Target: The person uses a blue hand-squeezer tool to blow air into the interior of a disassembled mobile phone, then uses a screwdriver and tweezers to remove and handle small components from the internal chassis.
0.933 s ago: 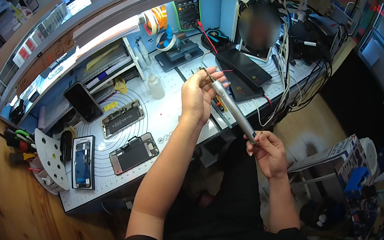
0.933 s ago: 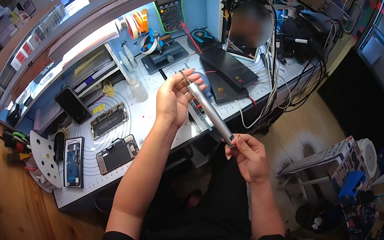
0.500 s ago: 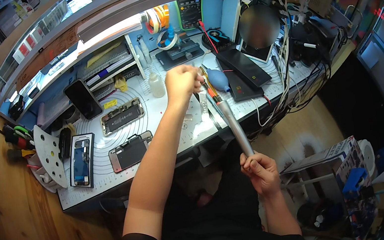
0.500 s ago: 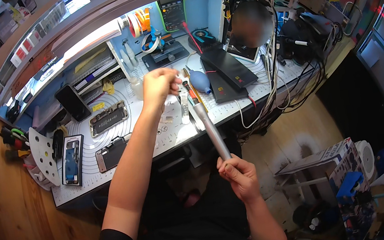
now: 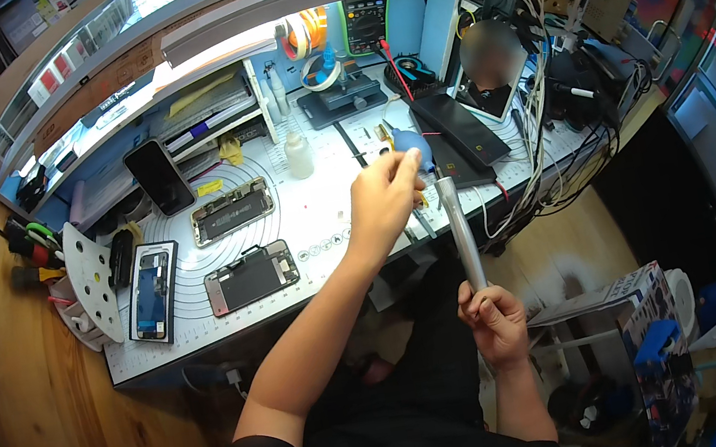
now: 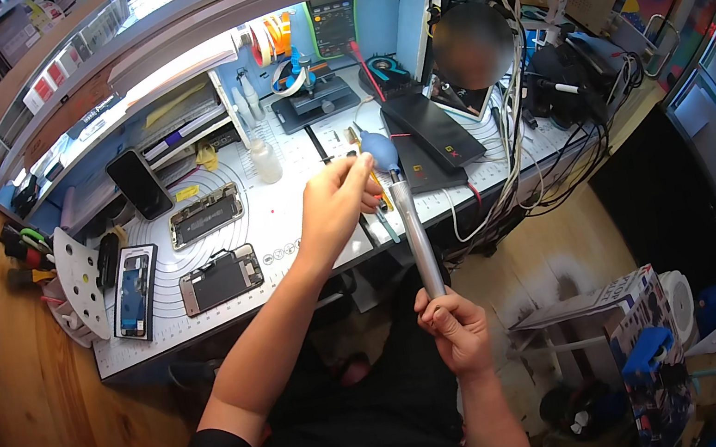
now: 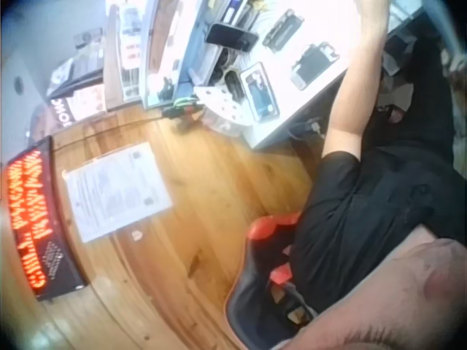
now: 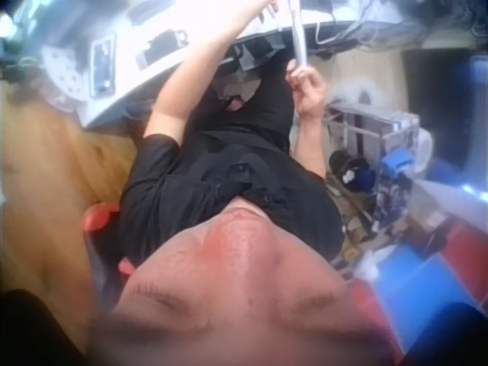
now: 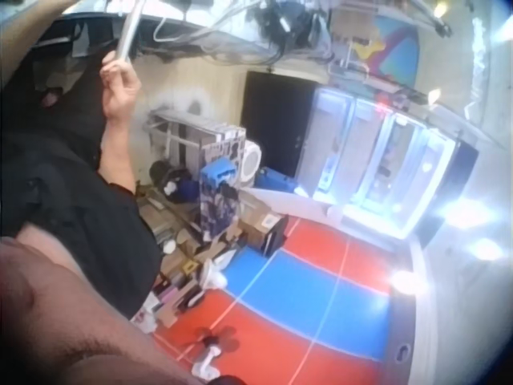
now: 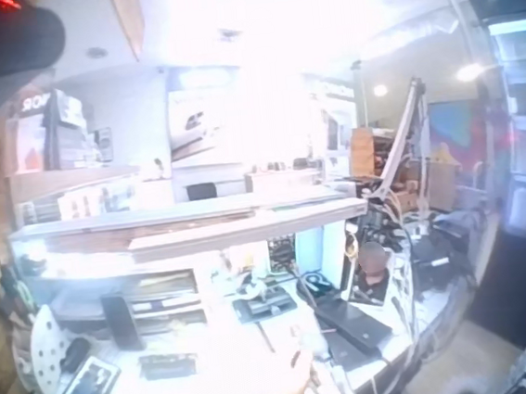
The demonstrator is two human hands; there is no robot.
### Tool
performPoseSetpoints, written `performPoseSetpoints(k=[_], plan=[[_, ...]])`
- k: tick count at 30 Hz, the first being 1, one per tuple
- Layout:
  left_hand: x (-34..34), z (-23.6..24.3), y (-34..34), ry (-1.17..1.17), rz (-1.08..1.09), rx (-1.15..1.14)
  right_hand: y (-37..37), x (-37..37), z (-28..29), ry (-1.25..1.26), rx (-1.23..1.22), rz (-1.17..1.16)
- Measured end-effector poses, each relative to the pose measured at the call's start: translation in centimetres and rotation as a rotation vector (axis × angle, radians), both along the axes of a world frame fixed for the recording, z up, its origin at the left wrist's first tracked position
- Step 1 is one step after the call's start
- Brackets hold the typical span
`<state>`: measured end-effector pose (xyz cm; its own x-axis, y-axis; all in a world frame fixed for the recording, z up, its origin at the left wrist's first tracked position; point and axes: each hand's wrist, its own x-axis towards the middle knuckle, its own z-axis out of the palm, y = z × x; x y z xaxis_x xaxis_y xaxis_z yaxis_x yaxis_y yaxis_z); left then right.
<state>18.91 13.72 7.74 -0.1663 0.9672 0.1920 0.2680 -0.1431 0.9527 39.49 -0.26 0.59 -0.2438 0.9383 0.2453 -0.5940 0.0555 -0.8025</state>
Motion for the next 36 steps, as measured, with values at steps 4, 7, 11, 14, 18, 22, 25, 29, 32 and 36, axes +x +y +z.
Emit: performPoseSetpoints(k=[4, 7, 11, 14, 18, 22, 25, 29, 32, 36], plan=[[0.4, 0.0, -6.7, -0.691, -0.3, -0.111, -0.4, -1.1, -0.1, -0.171, 0.011, 0.053], [-1.9, 0.3, -9.6, -0.784, -0.188, 0.025, -0.4, -3.9, 2.2, -0.366, 0.154, 0.134], [-7.7, 0.5, -14.7, -0.103, -0.287, 0.129, -0.6, -3.5, 4.3, -0.415, 0.187, -0.059], [-8.1, 0.7, -17.8, 0.223, -0.436, 0.22, -0.2, -4.0, 6.1, -0.577, 0.288, -0.108], [-8.4, -0.5, -20.1, 0.172, -0.421, 0.129, -0.4, -6.0, 7.7, -0.743, 0.587, -0.208], [-9.0, -1.3, -21.2, 0.13, -0.367, 0.104, -0.6, -7.8, 7.5, -0.741, 0.598, -0.152], [-9.3, -1.8, -21.7, 0.132, -0.346, 0.145, -0.4, -8.1, 8.3, -0.805, 0.658, -0.038], [-9.7, -1.9, -22.1, 0.105, -0.338, 0.165, -0.1, -8.3, 8.7, -0.83, 0.666, -0.089], [-10.0, -2.0, -22.3, 0.122, -0.321, 0.176, -0.1, -8.8, 9.0, -0.859, 0.68, -0.04], [-10.4, -1.6, -22.6, 0.141, -0.349, 0.105, 0.5, -8.8, 9.4, -0.899, 0.693, 0.01]])
